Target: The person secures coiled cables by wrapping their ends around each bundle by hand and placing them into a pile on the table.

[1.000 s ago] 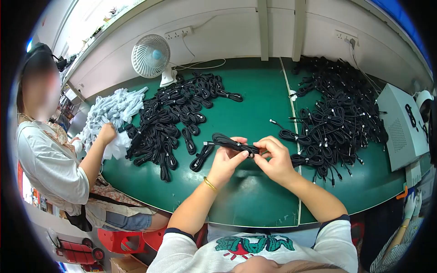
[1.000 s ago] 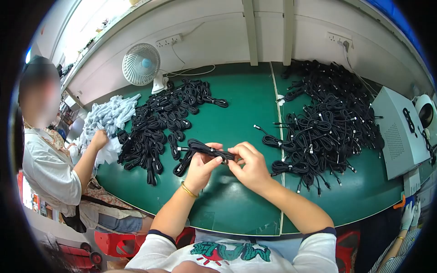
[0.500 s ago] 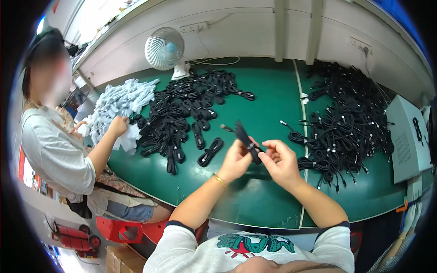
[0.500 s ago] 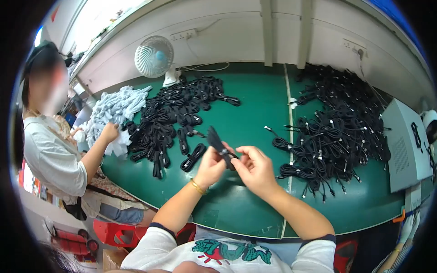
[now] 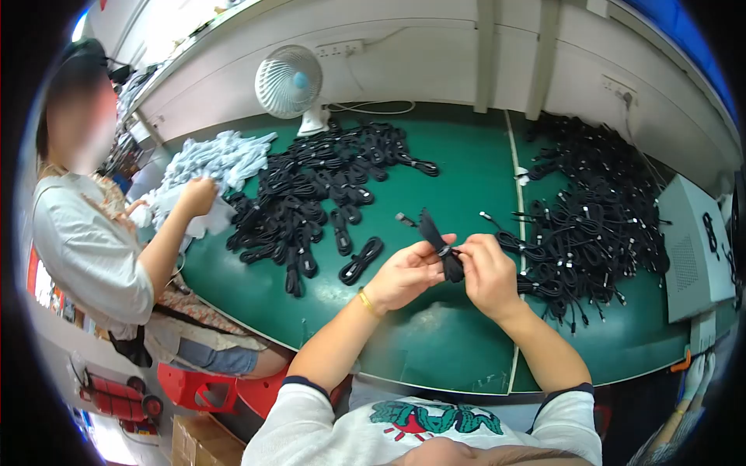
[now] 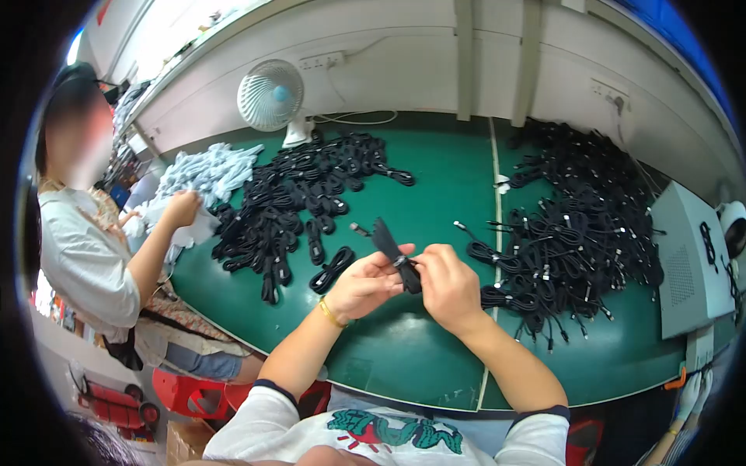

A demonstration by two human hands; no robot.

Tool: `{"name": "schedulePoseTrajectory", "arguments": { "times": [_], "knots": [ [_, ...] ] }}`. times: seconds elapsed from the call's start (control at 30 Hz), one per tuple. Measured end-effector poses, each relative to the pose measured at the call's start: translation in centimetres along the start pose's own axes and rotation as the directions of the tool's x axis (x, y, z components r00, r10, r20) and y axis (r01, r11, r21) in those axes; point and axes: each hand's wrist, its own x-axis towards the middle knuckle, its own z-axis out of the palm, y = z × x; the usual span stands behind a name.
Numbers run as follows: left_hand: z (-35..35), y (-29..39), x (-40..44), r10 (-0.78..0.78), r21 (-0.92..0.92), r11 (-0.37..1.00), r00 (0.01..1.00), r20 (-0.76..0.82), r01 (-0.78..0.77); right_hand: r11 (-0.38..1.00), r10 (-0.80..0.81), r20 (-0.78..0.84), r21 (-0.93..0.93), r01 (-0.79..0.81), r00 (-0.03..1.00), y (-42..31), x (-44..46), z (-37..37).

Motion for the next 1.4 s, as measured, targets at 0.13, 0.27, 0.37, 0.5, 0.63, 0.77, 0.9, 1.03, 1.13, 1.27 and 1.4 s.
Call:
{"name": "schedulePoseTrajectory", "arguments": {
  "times": [0.13, 0.27, 0.37, 0.5, 0.63, 0.77, 0.9, 1.03, 1.13, 1.27, 1.4],
  "knots": [
    [1.4, -2.8, 0.6, 0.054, -0.003, 0.998, 0.956, -0.289, -0.057, 0.971, -0.169, 0.13, -0.147, 0.188, 0.977, 0.3, -0.5, 0.0],
    [1.9, -4.2, 1.1, 0.162, 0.029, 0.985, 0.867, -0.47, -0.168, 0.957, -0.243, 0.142, -0.127, 0.262, 0.959, 0.8, -1.1, 1.4],
    [1.6, -4.0, 1.2, 0.225, 0.118, 0.974, 0.793, -0.566, -0.192, 0.956, -0.237, 0.194, -0.13, 0.264, 0.952, 0.2, -1.5, 1.2],
    [-0.6, -3.0, 1.5, 0.266, 0.201, 0.963, 0.749, -0.607, -0.179, 0.959, -0.214, 0.263, -0.124, 0.253, 0.941, 0.0, -0.9, 1.3],
    [-1.9, -0.9, 1.4, 0.343, 0.259, 0.938, 0.704, -0.621, -0.229, 0.958, -0.221, 0.266, -0.118, 0.26, 0.938, 0.0, -0.9, 0.7],
    [-2.4, -0.5, 1.3, 0.487, 0.295, 0.872, 0.625, -0.61, -0.392, 0.963, -0.236, 0.265, -0.062, 0.261, 0.935, -0.6, -0.3, -0.3],
    [-2.9, 0.7, -0.1, 0.181, 0.252, 0.961, 0.951, -0.252, -0.116, 0.994, -0.065, 0.163, 0.097, 0.049, 0.984, 0.1, 0.3, -1.5],
    [0.8, -0.4, 0.5, 0.117, 0.414, 0.91, 0.959, -0.257, 0.0, 0.981, 0.071, 0.158, 0.17, -0.098, 0.985, 0.6, 0.4, -1.9],
    [0.2, -1.0, 0.3, 0.044, 0.499, 0.864, 0.979, -0.197, 0.062, 0.927, 0.126, 0.238, 0.317, -0.2, 0.963, 0.6, 0.3, -1.9],
    [0.0, -0.9, -0.1, 0.041, 0.379, 0.924, 0.974, -0.221, 0.047, 0.763, 0.238, 0.415, 0.479, -0.434, 0.878, 0.3, 0.8, -2.6],
    [0.8, -1.4, -0.5, 0.146, 0.534, 0.846, 0.967, -0.209, -0.012, 0.569, 0.331, 0.616, 0.475, -0.671, 0.715, 0.4, 0.6, -3.1]
  ]
}}
